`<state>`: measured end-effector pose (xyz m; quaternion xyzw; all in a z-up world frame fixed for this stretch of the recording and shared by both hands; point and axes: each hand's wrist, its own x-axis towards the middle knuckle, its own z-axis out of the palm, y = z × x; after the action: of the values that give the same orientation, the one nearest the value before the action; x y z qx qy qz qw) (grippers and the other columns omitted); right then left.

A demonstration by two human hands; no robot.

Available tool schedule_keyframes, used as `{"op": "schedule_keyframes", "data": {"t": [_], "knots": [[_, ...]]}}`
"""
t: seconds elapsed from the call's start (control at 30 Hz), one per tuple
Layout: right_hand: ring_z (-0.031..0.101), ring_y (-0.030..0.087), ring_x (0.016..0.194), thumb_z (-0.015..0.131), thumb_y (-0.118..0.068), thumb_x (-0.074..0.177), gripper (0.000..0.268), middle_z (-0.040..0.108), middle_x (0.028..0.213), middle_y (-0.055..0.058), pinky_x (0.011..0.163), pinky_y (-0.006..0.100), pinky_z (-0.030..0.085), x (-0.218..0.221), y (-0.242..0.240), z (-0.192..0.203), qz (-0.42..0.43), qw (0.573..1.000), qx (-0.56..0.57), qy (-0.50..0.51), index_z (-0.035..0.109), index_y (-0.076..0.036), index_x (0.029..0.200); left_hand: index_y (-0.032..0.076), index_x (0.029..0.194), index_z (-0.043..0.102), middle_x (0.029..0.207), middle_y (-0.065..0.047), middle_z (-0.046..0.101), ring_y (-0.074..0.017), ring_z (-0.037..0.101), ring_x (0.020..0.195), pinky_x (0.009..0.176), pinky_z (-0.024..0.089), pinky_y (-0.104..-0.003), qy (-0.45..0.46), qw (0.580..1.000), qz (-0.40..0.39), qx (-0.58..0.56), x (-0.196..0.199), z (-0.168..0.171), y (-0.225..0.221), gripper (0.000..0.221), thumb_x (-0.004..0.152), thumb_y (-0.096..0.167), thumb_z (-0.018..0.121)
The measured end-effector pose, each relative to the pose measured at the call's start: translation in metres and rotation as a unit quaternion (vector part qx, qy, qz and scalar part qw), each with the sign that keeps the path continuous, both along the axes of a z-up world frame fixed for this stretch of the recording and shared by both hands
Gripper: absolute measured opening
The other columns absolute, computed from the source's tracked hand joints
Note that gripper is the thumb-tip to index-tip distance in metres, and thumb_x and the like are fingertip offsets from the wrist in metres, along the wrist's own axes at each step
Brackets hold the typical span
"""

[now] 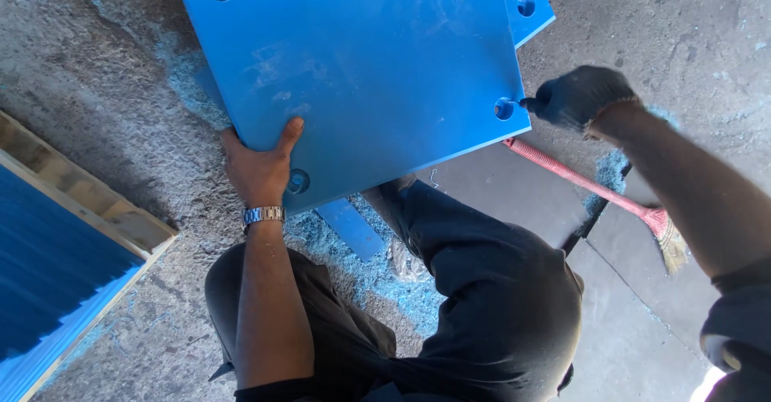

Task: The recorder uses a handheld deburring tool to smooth the edges of holes in blue plastic sheets before stacking them on a pallet.

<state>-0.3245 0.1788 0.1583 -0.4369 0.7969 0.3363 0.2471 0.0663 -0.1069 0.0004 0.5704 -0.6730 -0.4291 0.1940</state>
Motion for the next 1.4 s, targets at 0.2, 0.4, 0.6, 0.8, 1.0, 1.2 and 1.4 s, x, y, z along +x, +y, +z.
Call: {"op": "schedule_keyframes", "data": {"t": [0.2,0.4,0.6,0.8,1.0,1.2,1.4], "knots": [[0.076,0.020,0.079,0.044,-0.055,0.100,0.050,0.079,0.087,0.006,0.084,0.044,0.057,0.000,0.044,-0.068,-0.001,0.998,-0.065,-0.021,0.079,-0.021,0.090,0.001,0.138,0.043,0.107,-0.015,0.068,-0.0324,0.075,0.092,0.066,0.065,-0.047,0.012,1.000,-0.003,-0.025,0.002,-0.006,0.005,0.115,0.069,0.088,0.075],[0.074,0.023,0.082,0.057,-0.056,0.095,0.044,0.077,0.086,0.007,0.084,0.043,0.056,0.031,-0.051,0.005,0.049,0.997,-0.056,0.010,0.082,-0.022,0.084,0.000,0.138,0.042,0.111,-0.018,0.066,-0.0326,0.074,0.095,0.068,0.065,-0.046,0.046,0.998,-0.038,-0.020,0.002,0.002,-0.001,0.114,0.070,0.084,0.081],[0.080,0.026,0.073,0.044,-0.072,0.103,0.072,0.079,0.078,0.014,0.085,0.045,0.060,0.003,-0.023,-0.009,-0.093,0.995,0.009,0.031,0.083,-0.014,0.088,0.001,0.135,0.042,0.109,-0.017,0.067,-0.0329,0.075,0.091,0.068,0.066,-0.047,0.029,0.999,-0.036,-0.014,0.000,0.002,0.000,0.112,0.068,0.083,0.081],[0.074,0.022,0.077,0.059,-0.074,0.092,0.063,0.079,0.088,0.013,0.079,0.042,0.058,0.027,-0.052,0.041,-0.160,0.985,-0.022,-0.053,0.081,-0.016,0.105,0.004,0.164,0.017,0.119,-0.025,0.071,-0.0352,0.077,0.098,0.072,0.067,-0.045,0.044,0.998,-0.042,-0.009,0.003,0.012,0.009,0.137,0.069,0.082,0.079],[0.073,0.020,0.075,0.061,-0.046,0.098,0.040,0.078,0.093,0.006,0.074,0.033,0.059,0.040,-0.124,0.045,0.095,0.946,-0.297,-0.091,0.079,-0.021,0.124,0.007,0.166,0.004,0.130,-0.028,0.069,-0.0383,0.075,0.104,0.078,0.066,-0.047,0.123,0.991,-0.041,0.019,0.010,0.030,0.066,0.141,0.071,0.077,0.082],[0.070,0.028,0.069,0.058,-0.057,0.102,0.043,0.076,0.085,0.006,0.062,0.044,0.055,0.132,-0.253,0.041,0.233,0.931,-0.268,-0.081,0.082,-0.022,0.106,0.008,0.168,0.016,0.135,-0.026,0.068,-0.0349,0.079,0.099,0.067,0.068,-0.043,0.155,0.988,0.012,0.021,-0.005,-0.012,0.087,0.123,0.084,0.077,0.073],[0.070,0.028,0.064,0.058,-0.055,0.103,0.042,0.072,0.067,0.009,0.057,0.047,0.053,0.171,-0.341,0.001,0.364,0.904,-0.225,-0.009,0.081,-0.020,0.100,0.012,0.166,0.013,0.123,-0.026,0.071,-0.0344,0.078,0.084,0.056,0.067,-0.042,0.178,0.982,0.049,0.039,-0.029,0.015,0.042,0.130,0.071,0.083,0.067]]}}
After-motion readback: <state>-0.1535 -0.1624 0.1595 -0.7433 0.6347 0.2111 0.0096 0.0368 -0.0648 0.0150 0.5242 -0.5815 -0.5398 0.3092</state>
